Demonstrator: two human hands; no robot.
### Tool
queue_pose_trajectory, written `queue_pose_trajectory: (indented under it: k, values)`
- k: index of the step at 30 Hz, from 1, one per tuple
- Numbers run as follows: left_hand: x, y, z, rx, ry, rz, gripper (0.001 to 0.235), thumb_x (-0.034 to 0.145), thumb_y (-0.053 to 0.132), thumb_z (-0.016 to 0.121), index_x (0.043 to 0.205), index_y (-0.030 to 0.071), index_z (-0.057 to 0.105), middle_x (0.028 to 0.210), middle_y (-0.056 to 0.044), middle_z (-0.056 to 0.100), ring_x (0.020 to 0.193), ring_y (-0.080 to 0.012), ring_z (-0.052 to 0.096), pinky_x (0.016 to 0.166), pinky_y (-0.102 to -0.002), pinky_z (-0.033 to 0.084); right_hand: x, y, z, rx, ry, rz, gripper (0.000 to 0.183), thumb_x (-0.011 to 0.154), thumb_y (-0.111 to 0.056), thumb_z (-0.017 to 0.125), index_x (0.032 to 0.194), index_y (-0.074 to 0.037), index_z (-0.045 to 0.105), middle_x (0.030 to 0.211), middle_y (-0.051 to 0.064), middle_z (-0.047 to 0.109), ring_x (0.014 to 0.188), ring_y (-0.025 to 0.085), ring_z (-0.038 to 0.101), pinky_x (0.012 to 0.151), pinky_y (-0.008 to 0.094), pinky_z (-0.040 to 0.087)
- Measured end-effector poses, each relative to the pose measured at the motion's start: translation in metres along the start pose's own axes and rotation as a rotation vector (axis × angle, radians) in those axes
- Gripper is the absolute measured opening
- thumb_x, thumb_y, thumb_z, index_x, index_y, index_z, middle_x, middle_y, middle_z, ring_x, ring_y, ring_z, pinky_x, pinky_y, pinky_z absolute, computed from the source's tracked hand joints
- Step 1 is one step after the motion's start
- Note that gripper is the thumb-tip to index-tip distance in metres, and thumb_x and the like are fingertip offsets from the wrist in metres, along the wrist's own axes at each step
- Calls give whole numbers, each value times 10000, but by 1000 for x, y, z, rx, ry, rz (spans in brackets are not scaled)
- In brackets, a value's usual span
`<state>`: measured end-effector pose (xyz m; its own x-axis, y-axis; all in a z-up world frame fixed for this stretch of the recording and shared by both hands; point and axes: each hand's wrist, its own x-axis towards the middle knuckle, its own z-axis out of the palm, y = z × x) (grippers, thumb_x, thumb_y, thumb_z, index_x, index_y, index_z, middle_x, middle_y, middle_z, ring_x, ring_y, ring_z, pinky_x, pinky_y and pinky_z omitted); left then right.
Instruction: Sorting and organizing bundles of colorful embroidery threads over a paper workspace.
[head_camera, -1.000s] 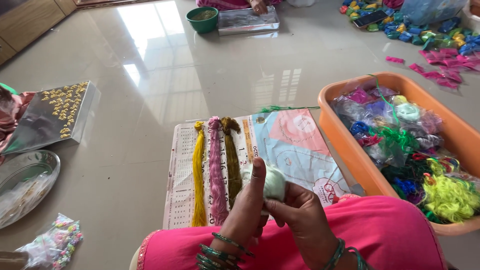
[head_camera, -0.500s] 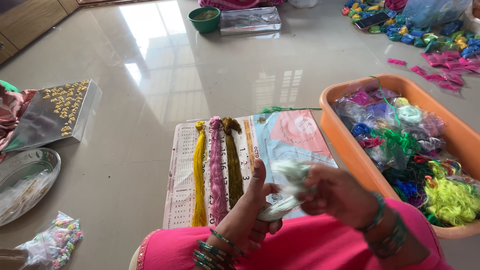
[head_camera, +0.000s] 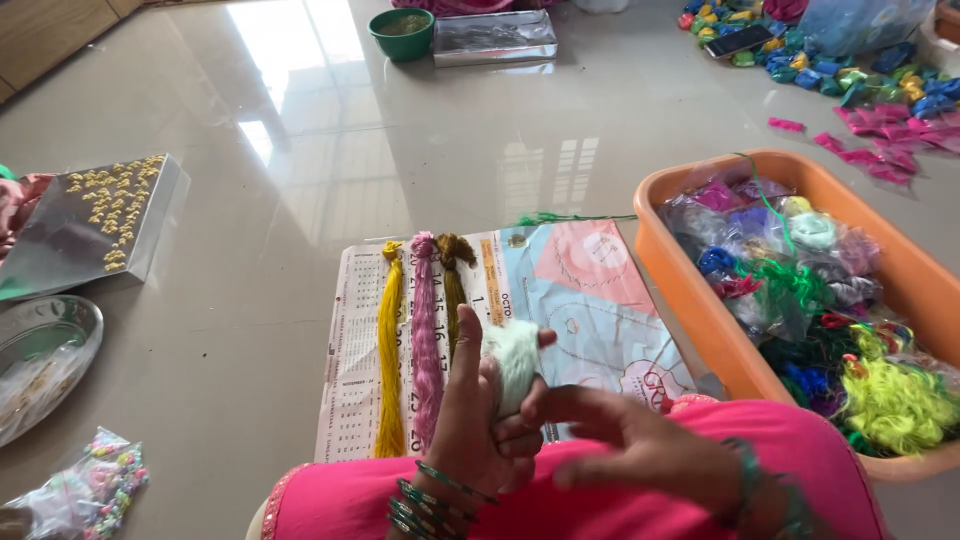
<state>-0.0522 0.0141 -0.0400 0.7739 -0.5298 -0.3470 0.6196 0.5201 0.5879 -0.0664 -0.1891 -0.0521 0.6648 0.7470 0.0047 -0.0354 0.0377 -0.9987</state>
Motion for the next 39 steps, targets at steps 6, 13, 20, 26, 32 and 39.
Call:
queue_pose_trajectory:
  k: [6, 13, 20, 26, 32, 39]
  values:
    - [11, -7, 10, -186, -61, 414, 483, 1037, 440, 489, 1344, 70, 538, 565, 19, 381, 398, -67, 279, 362, -237, 246, 29, 33, 5, 150, 87, -85, 629, 817, 28, 740, 1361, -56, 436, 1179, 24, 556, 1063, 120, 558, 922, 314, 476]
    - [13, 3, 2, -263, 46, 666, 348, 1027, 138, 507, 1361, 42, 536, 587, 34, 360, 434, -50, 317, 387, -222, 297, 57, 19, 12, 30, 153, -6, 386, 888, -70, 629, 1251, -29, 505, 981, 6, 574, 902, 116, 563, 800, 331, 525]
    - [33, -1, -30, -345, 227, 770, 332, 1020, 93, 508, 1338, 3, 531, 626, 3, 468, 571, -96, 481, 646, -300, 541, 76, 3, 17, -647, 354, 22, 339, 997, -298, 558, 1125, -4, 668, 781, -69, 641, 748, 83, 691, 681, 314, 545]
    - [45, -1, -72, -373, 187, 648, 315, 1021, 135, 509, 1319, 38, 538, 664, -13, 586, 555, -131, 583, 494, -332, 492, 97, -23, -9, -217, 127, 429, 385, 1017, -369, 535, 959, -31, 710, 558, -47, 341, 480, 78, 332, 431, 281, 298]
    - [76, 11, -101, -504, 43, 358, 234, 1032, 217, 553, 1243, 116, 568, 723, -18, 636, 556, -140, 585, 515, -312, 488, 103, -26, -49, -30, 144, 520, 398, 1011, -388, 550, 898, -18, 641, 563, -63, 300, 459, 70, 271, 420, 283, 231]
    - [155, 5, -174, -514, 149, 289, 186, 979, 232, 631, 1122, 125, 580, 783, -39, 659, 623, -189, 600, 556, -349, 490, 83, -14, -112, 71, 358, 569, 377, 988, -394, 578, 889, -32, 616, 561, -78, 271, 455, 61, 226, 421, 296, 196]
